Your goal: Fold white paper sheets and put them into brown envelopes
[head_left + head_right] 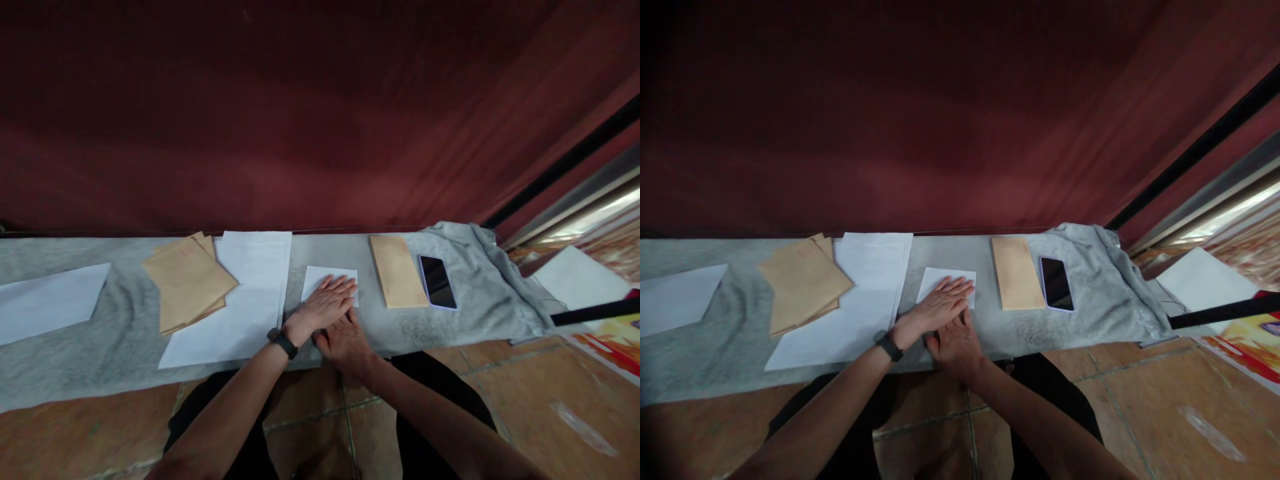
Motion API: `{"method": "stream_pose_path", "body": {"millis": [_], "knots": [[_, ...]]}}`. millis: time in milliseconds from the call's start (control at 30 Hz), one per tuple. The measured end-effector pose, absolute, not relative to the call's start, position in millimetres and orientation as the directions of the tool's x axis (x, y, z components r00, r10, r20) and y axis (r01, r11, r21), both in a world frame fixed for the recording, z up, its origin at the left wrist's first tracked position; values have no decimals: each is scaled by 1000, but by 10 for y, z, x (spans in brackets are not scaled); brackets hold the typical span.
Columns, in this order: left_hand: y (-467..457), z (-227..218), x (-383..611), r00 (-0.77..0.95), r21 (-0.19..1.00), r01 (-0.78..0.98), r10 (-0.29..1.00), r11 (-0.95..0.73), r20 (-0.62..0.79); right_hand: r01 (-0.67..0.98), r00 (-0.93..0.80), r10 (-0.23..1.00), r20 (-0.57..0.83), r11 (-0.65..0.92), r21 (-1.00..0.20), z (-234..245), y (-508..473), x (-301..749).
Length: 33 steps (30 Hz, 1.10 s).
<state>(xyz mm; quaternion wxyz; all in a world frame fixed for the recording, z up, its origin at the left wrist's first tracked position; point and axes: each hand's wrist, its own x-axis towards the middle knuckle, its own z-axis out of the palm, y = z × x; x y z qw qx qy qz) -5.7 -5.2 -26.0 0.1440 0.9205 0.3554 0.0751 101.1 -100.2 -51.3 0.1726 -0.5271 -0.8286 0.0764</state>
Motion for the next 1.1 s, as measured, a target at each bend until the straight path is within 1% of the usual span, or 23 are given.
{"method": "stream_pose_path", "body": {"millis": [233,400,467,567,633,700,800,900,967,1033,1100], "knots": [[-45,-357,57,690,294,679,721,-673,58,864,-394,910,131,415,-284,-470,-981,1020],[29,-361,115,675,292,698,737,-654,38,854,-411,901,142,434,-285,-454,-987,1021],[62,-367,130,672,286,702,739,-652,37,848,-404,900,162,435,-304,-444,-982,1031],[112,-387,135,658,268,710,749,-652,77,811,-420,887,190,461,-360,-390,-940,1078],[146,-401,128,656,261,710,749,-654,94,779,-447,875,187,483,-400,-328,-888,1131],[175,-413,109,675,264,689,731,-674,103,771,-446,880,163,471,-429,-258,-826,1192],[179,-430,60,677,293,669,723,-683,138,789,-355,924,141,378,-485,-174,-728,1288],[100,-456,2,589,311,728,790,-611,172,788,-210,962,172,271,-553,-157,-601,1391],[12,-475,-29,542,285,767,818,-575,193,794,-120,970,211,221,-566,-194,-494,1450],[-74,-490,-49,524,246,789,825,-564,210,816,-103,966,238,219,-535,-267,-393,1484],[-138,-497,-65,516,213,805,831,-553,206,860,-155,959,238,249,-446,-362,-329,1489]]}}
